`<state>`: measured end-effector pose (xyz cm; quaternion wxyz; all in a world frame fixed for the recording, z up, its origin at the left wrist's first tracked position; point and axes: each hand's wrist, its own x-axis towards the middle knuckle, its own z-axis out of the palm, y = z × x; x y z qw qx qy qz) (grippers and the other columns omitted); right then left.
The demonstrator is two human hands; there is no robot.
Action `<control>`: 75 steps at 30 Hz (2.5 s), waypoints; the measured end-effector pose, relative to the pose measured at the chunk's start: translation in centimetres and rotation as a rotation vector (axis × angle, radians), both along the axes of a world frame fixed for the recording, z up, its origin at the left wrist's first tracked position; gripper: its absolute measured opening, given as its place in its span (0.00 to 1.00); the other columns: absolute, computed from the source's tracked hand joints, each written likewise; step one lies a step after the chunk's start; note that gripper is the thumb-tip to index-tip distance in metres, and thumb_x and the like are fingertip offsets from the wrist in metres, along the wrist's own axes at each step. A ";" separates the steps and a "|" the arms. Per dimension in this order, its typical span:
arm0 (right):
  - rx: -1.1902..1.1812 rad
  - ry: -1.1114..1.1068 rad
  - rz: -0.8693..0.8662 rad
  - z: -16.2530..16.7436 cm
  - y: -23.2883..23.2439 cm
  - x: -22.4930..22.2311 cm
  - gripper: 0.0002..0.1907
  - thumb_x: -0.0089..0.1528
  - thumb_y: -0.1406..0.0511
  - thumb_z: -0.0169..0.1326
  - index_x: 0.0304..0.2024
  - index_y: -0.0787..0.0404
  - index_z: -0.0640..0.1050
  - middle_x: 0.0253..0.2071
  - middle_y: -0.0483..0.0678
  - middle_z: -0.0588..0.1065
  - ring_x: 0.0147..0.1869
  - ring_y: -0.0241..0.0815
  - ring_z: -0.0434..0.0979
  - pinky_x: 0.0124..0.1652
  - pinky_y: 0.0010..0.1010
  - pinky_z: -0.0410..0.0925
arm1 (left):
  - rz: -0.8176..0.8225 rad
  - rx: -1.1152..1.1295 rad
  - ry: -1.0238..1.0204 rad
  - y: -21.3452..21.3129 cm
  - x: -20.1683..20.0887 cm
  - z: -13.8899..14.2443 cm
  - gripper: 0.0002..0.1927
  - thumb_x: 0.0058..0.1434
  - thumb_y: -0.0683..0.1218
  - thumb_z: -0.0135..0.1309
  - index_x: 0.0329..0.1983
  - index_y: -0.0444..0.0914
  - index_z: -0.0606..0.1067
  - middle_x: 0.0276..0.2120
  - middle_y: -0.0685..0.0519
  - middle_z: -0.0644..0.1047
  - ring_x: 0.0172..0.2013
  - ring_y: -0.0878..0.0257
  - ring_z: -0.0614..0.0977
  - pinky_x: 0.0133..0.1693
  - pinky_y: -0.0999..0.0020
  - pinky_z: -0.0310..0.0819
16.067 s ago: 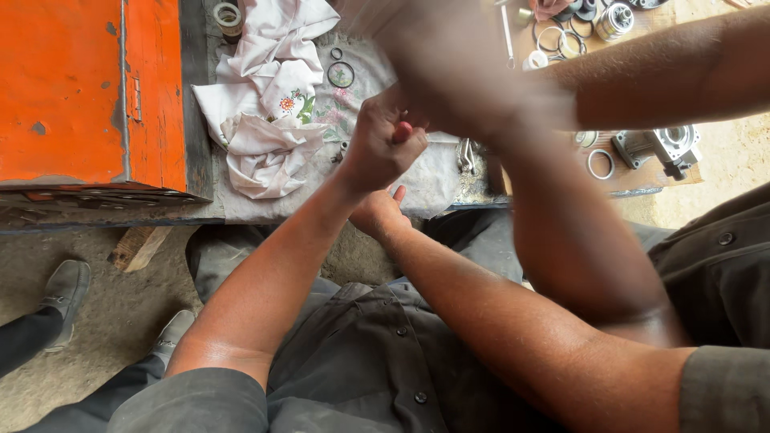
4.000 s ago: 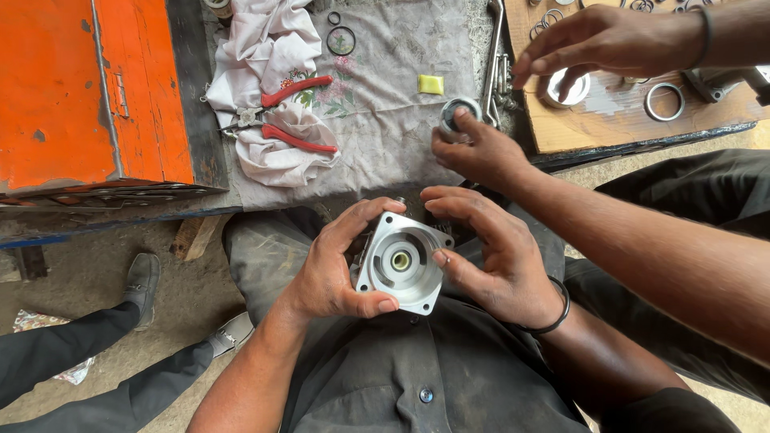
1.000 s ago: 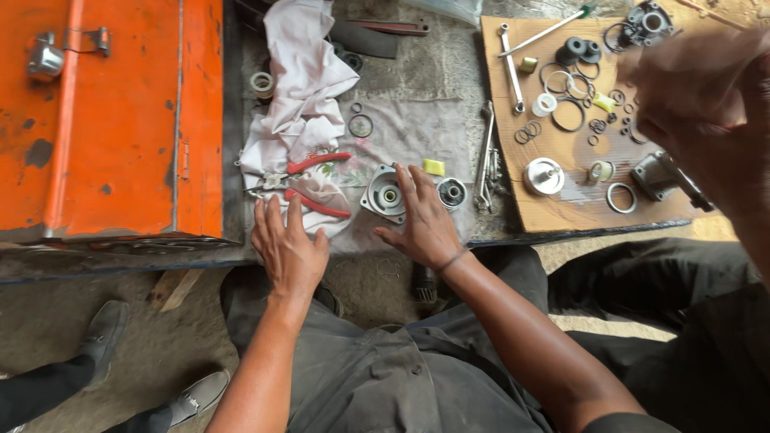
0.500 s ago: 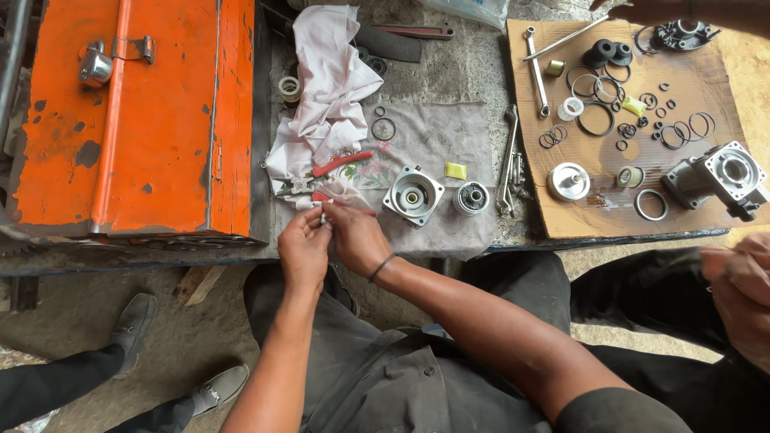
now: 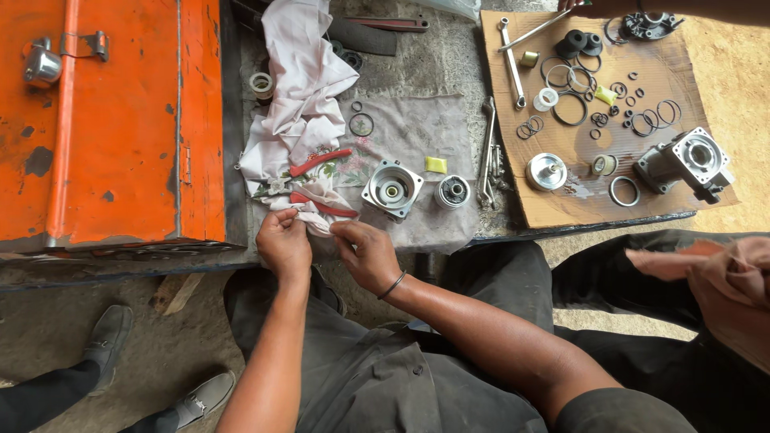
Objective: The person assembles small mechanical components on a workbench, inserting a cylindrical part into a housing and using pliers to secure a ring. They handle various washers, seals, and metal parts, occasionally wiping them with a cloth.
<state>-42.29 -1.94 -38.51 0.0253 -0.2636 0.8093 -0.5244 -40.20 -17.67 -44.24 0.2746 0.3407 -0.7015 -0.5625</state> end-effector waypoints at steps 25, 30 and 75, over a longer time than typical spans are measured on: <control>0.426 0.136 -0.610 5.8 25.5 -8.6 0.13 0.66 0.62 0.57 0.48 0.63 0.79 0.41 0.53 0.78 0.43 0.49 0.80 0.42 0.39 0.71 | -0.310 -0.818 -0.187 4.6 4.6 10.5 0.30 0.52 0.42 0.67 0.60 0.31 0.75 0.63 0.34 0.67 0.65 0.36 0.67 0.66 0.44 0.60; 0.544 0.441 -0.604 4.1 28.9 -11.7 0.27 0.63 0.62 0.60 0.62 0.68 0.71 0.57 0.63 0.72 0.61 0.62 0.72 0.56 0.47 0.68 | -0.366 -0.827 -0.138 7.9 4.1 13.0 0.28 0.54 0.42 0.66 0.59 0.32 0.75 0.65 0.35 0.68 0.68 0.37 0.66 0.68 0.45 0.58; 0.642 0.196 -0.666 2.6 30.2 -17.5 0.06 0.62 0.63 0.63 0.39 0.58 0.85 0.40 0.53 0.79 0.49 0.55 0.78 0.49 0.46 0.68 | -0.511 -0.824 -0.197 7.3 2.5 6.5 0.27 0.54 0.44 0.61 0.57 0.30 0.75 0.63 0.34 0.70 0.68 0.40 0.66 0.67 0.46 0.56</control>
